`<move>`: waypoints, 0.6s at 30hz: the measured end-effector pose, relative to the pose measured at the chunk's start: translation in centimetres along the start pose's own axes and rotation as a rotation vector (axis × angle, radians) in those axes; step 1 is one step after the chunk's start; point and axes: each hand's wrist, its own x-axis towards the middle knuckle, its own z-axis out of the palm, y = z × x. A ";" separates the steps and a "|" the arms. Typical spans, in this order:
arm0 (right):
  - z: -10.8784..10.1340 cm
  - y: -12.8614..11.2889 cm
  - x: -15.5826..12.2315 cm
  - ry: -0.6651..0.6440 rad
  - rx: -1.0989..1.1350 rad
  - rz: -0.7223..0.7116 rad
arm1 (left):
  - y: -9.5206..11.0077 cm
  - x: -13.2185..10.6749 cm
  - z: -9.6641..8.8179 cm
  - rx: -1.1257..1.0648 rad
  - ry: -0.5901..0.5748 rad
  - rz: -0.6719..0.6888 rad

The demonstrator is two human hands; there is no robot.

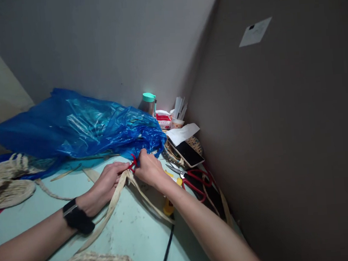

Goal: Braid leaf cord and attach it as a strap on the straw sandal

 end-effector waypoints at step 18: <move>0.4 0.4 1.9 0.049 -0.155 -0.391 | 0.8 0.2 -0.7 0.538 -0.010 0.230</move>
